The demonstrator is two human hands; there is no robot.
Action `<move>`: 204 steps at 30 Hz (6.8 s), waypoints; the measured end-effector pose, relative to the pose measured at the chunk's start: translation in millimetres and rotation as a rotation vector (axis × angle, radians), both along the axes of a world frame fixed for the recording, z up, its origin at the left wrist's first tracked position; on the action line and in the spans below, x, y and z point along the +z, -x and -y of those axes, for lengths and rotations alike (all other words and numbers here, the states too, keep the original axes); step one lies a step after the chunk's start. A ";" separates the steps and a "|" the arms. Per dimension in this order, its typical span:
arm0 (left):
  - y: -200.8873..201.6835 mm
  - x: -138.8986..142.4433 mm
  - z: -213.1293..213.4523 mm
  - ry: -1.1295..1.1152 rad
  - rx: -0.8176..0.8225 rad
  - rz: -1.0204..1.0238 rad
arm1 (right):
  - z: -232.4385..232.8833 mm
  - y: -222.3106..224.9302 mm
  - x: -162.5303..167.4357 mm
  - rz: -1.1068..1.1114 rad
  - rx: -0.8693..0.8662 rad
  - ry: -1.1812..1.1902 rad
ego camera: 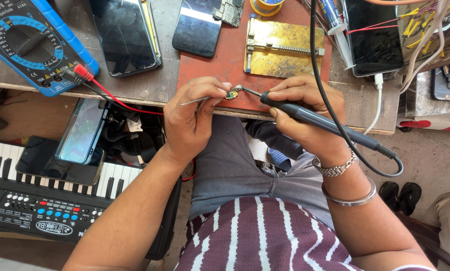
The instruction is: The person sits at a repair workbench and solders a small phone circuit board, using a soldering iron in one hand and tweezers in the other. They pause to rummage through a plastic spare-parts box, take out a small packet, then return to soldering and probing the board with the tweezers.
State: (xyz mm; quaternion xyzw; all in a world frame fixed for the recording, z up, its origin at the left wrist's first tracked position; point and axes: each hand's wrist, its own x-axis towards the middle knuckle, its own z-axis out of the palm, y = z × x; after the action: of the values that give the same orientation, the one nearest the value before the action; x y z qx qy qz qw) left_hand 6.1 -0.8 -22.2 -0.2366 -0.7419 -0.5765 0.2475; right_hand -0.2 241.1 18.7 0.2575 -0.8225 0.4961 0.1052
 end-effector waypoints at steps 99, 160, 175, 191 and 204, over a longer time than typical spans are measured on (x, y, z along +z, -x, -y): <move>-1.0 -0.1 0.5 -0.019 -0.024 0.009 | -0.4 2.0 0.3 -0.014 -0.001 -0.017; -1.7 -10.6 -1.2 -0.198 -0.082 0.082 | -8.1 3.7 -18.0 0.051 0.022 0.152; -6.1 3.2 7.9 -0.265 -0.072 0.265 | -16.7 4.5 -28.7 0.257 0.000 0.533; 4.7 39.2 -5.8 0.512 0.182 0.241 | -19.4 7.3 -31.1 0.263 0.042 0.550; 7.4 47.9 4.3 0.534 0.062 0.241 | -17.8 5.1 -28.8 0.266 0.024 0.535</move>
State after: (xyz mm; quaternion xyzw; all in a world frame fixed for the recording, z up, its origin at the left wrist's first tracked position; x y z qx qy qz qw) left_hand -1.3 -5.1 25.6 -0.2005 -0.8983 -0.3769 0.1043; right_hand -5.3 258.9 -10.1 0.1628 -0.6659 0.7260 0.0548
